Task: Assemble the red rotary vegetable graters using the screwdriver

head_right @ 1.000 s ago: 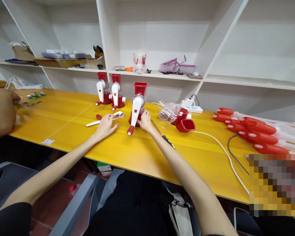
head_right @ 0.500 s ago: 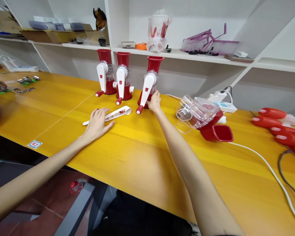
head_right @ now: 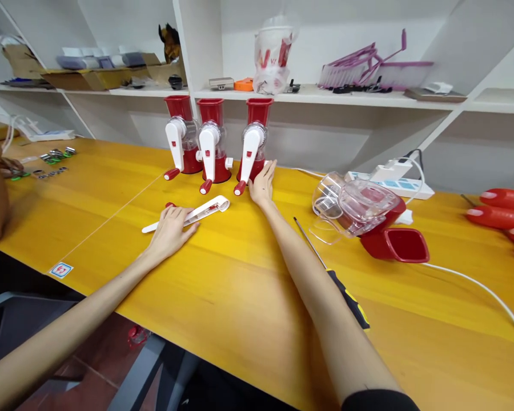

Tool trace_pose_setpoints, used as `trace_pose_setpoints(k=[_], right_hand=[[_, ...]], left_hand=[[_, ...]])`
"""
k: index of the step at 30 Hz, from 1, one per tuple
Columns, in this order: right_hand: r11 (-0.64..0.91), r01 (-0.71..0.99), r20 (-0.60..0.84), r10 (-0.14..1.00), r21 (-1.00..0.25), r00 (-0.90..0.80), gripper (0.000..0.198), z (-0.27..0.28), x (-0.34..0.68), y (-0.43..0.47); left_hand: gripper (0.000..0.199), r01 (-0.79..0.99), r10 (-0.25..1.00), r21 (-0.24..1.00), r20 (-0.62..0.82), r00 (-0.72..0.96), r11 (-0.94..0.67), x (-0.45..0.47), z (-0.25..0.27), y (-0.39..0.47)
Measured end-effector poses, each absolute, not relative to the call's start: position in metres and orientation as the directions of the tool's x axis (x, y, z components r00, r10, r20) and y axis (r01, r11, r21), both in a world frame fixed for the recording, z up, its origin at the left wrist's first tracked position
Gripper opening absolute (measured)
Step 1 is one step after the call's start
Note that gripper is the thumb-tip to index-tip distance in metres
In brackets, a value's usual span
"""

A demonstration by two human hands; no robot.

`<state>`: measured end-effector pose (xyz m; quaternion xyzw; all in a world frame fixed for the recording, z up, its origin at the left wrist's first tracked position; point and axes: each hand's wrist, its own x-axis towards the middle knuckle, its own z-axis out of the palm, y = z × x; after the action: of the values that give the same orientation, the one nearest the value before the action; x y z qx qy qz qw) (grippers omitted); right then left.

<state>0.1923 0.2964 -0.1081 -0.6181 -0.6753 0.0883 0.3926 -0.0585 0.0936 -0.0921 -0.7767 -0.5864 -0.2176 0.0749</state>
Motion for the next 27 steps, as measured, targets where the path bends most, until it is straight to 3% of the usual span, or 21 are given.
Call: trace_pose_setpoints(k=[5, 13, 19, 24, 27], right_hand=[[0.244, 0.781, 0.444, 0.895, -0.575, 0.047, 0.072, -0.114, 0.193, 0.246], [0.254, 0.836, 0.397, 0.917, -0.486, -0.047, 0.06, -0.104, 0.202, 0.145], [0.315, 0.862, 0.4, 0.905, -0.397, -0.146, 0.061, -0.09, 0.224, 0.051], [0.367, 0.886, 0.434, 0.873, -0.283, -0.223, 0.044, -0.071, 0.292, -0.003], [0.333, 0.912, 0.383, 0.896, -0.239, -0.226, 0.044, -0.071, 0.333, -0.019]], left_hand=[[0.022, 0.925, 0.85, 0.111, 0.446, 0.28, -0.362, -0.063, -0.094, 0.095], [0.022, 0.892, 0.829, 0.109, 0.432, 0.356, -0.44, -0.055, -0.088, 0.079], [0.024, 0.88, 0.827, 0.113, 0.412, 0.382, -0.462, -0.036, -0.086, 0.06], [0.035, 0.867, 0.746, 0.098, 0.562, 0.357, -0.489, -0.019, -0.08, 0.046], [0.036, 0.808, 0.68, 0.131, 0.625, 0.382, -0.574, 0.022, -0.079, 0.03]])
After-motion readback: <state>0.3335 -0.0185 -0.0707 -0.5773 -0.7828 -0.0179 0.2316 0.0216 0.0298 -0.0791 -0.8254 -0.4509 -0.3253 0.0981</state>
